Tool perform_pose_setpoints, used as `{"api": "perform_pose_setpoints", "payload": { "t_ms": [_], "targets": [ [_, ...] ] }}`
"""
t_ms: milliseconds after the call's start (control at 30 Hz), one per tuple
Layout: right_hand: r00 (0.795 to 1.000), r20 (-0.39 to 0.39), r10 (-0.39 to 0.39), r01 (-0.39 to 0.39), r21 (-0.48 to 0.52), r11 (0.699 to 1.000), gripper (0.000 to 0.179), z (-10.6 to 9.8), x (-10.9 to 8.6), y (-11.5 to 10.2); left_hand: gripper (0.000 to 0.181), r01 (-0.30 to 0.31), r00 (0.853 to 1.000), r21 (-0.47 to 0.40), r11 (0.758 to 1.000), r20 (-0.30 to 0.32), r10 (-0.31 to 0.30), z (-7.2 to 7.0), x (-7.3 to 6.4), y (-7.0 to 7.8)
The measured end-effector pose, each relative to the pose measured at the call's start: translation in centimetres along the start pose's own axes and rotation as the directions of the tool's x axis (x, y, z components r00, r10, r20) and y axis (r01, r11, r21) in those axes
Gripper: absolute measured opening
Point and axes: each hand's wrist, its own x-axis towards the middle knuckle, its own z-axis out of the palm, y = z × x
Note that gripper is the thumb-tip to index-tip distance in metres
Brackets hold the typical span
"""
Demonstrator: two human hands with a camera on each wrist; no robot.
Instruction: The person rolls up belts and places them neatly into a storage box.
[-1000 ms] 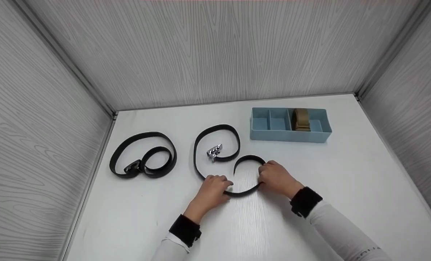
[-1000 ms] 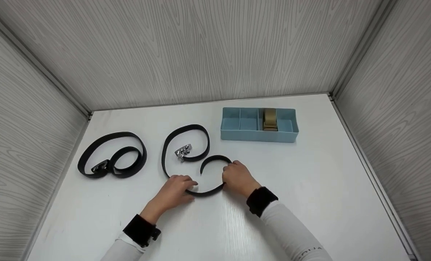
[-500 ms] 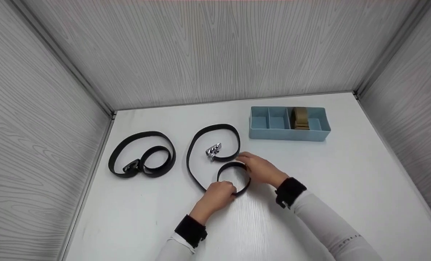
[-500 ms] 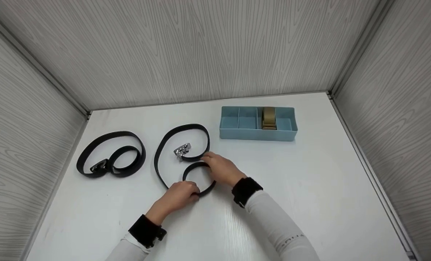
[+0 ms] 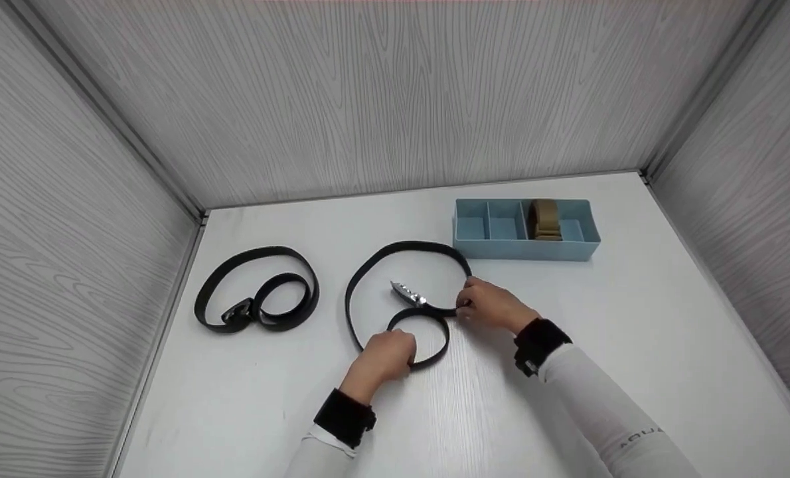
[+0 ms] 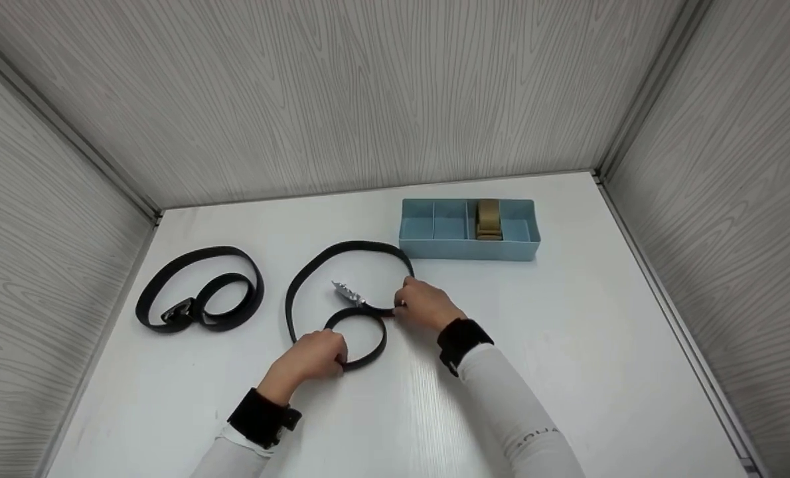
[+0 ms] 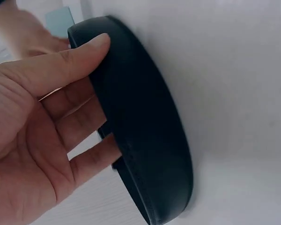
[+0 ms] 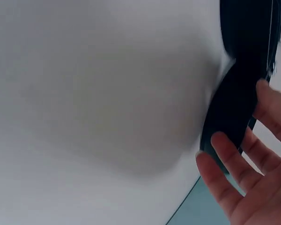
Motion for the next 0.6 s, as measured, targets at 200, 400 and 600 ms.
{"api": "perform_pose_setpoints", "payload": {
  "t_ms": [200,400,600],
  "targets": [
    [0.998,0.049,0.036,-0.043,0.140,0.989,0.004,-1.6,-2.9,3.0,0.024,0.047,0.997,0.008,0.999,0.062,-0.047,-0.7,-0.8,-0.8],
    [0.997,-0.010,0.079,-0.077,0.165,0.983,0.011,-2.7,-6.6,6.5,0.023,0.051,0.998,-0.003,0.999,0.049,-0.051,-1.1,-1.0,-1.6],
    [0.978,-0.076,0.192,-0.172,0.214,0.962,0.012,-3.8,-9.6,9.8,0.017,0.115,0.993,0.000,0.993,0.033,-0.115,-1.2,-0.8,-3.3]
  ]
}}
